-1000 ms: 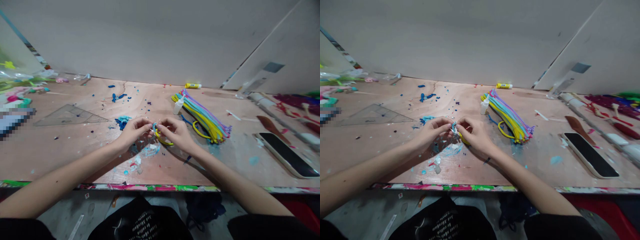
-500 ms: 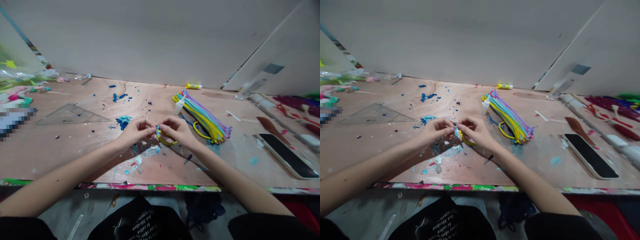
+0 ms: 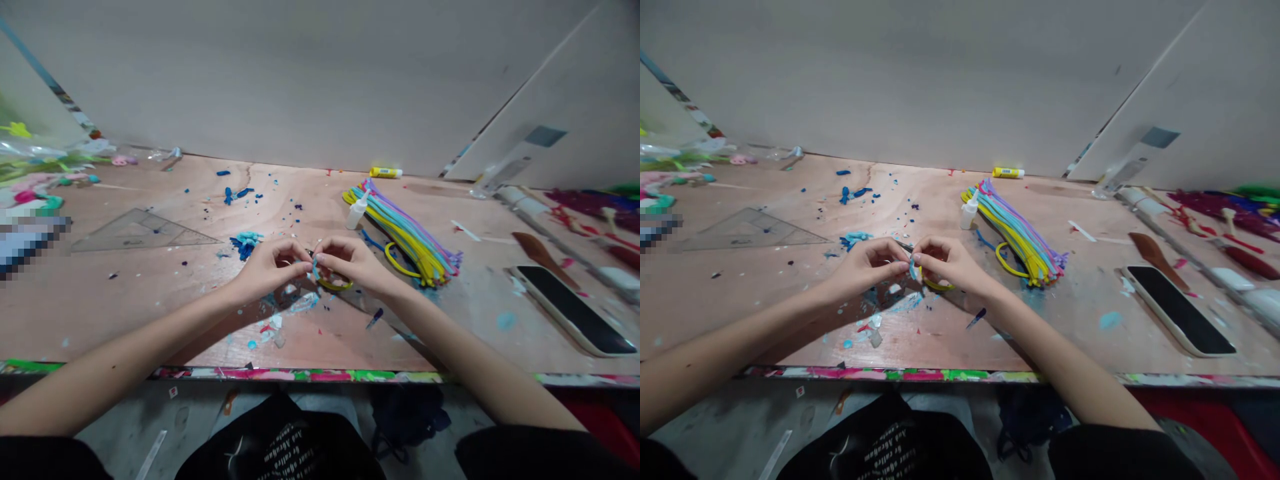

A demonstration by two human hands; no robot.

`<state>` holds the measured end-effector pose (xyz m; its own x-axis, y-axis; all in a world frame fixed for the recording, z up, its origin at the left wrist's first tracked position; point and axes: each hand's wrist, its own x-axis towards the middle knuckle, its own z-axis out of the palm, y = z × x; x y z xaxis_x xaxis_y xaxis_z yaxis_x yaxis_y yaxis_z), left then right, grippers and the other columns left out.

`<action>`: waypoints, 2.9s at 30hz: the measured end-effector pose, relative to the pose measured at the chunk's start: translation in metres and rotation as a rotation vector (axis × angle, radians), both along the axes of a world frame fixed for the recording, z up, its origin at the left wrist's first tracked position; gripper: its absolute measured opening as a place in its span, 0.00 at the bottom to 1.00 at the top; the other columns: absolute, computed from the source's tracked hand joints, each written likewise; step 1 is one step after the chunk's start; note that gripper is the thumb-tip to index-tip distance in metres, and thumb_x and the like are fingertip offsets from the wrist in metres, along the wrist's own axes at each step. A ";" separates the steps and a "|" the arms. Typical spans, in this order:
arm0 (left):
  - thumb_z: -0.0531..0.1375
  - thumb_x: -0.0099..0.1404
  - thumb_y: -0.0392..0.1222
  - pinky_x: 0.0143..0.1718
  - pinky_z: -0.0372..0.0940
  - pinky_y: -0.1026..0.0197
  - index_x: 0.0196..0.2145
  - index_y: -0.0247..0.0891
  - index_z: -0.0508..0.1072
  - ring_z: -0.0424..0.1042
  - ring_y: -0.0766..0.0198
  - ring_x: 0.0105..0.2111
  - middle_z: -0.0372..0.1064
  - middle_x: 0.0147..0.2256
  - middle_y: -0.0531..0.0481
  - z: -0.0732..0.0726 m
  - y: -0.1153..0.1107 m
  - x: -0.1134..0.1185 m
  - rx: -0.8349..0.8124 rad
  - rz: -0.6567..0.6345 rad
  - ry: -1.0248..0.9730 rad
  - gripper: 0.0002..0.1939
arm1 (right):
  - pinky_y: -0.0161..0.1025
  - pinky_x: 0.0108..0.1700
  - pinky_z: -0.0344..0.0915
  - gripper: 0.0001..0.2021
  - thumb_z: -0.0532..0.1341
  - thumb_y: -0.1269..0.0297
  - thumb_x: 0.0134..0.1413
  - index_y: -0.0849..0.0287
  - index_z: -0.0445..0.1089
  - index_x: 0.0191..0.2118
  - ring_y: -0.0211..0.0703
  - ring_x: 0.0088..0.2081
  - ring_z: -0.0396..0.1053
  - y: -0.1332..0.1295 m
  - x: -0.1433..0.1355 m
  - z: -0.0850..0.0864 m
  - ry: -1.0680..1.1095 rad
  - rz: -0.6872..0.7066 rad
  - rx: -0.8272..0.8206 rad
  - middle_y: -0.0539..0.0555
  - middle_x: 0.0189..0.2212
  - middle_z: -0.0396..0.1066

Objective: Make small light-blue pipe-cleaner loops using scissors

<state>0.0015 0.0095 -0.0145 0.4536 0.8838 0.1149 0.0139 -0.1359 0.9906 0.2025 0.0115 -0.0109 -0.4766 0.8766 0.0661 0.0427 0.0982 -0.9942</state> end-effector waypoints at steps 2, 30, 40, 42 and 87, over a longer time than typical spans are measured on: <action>0.66 0.58 0.43 0.33 0.70 0.59 0.30 0.36 0.72 0.75 0.62 0.30 0.73 0.29 0.47 -0.001 0.000 0.000 -0.020 -0.002 -0.001 0.09 | 0.29 0.19 0.54 0.14 0.66 0.53 0.54 0.60 0.68 0.34 0.30 0.20 0.60 0.000 0.000 -0.001 0.002 -0.002 0.008 0.45 0.21 0.65; 0.68 0.56 0.40 0.31 0.69 0.62 0.34 0.38 0.72 0.73 0.65 0.31 0.72 0.31 0.50 -0.002 0.011 -0.004 -0.361 0.209 -0.225 0.10 | 0.40 0.35 0.58 0.09 0.57 0.61 0.61 0.63 0.65 0.41 0.52 0.39 0.67 0.007 0.019 -0.006 -1.182 -0.077 0.753 0.64 0.39 0.71; 0.68 0.56 0.36 0.40 0.70 0.61 0.33 0.37 0.71 0.75 0.66 0.34 0.73 0.33 0.50 -0.005 0.015 -0.003 -0.333 0.188 -0.358 0.09 | 0.38 0.30 0.54 0.10 0.60 0.63 0.58 0.65 0.66 0.39 0.48 0.32 0.68 0.008 0.017 -0.013 -1.191 -0.175 0.622 0.64 0.35 0.72; 0.69 0.56 0.37 0.39 0.70 0.61 0.33 0.37 0.71 0.74 0.66 0.32 0.73 0.32 0.50 -0.004 0.015 -0.003 -0.324 0.190 -0.389 0.10 | 0.37 0.29 0.53 0.08 0.61 0.63 0.55 0.63 0.65 0.37 0.44 0.30 0.66 0.012 0.019 -0.013 -1.028 -0.260 0.545 0.59 0.31 0.71; 0.71 0.54 0.38 0.32 0.71 0.66 0.31 0.39 0.74 0.75 0.68 0.29 0.75 0.32 0.53 -0.004 0.014 -0.003 -0.319 0.209 -0.499 0.10 | 0.43 0.37 0.61 0.25 0.62 0.45 0.52 0.59 0.63 0.48 0.45 0.36 0.64 -0.008 -0.011 -0.008 -0.464 -0.105 0.289 0.54 0.36 0.68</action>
<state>-0.0017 0.0240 -0.0188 0.2274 0.9737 -0.0163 -0.4661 0.1235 0.8760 0.1919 0.0039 -0.0189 -0.4245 0.8981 0.1148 0.4939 0.3360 -0.8020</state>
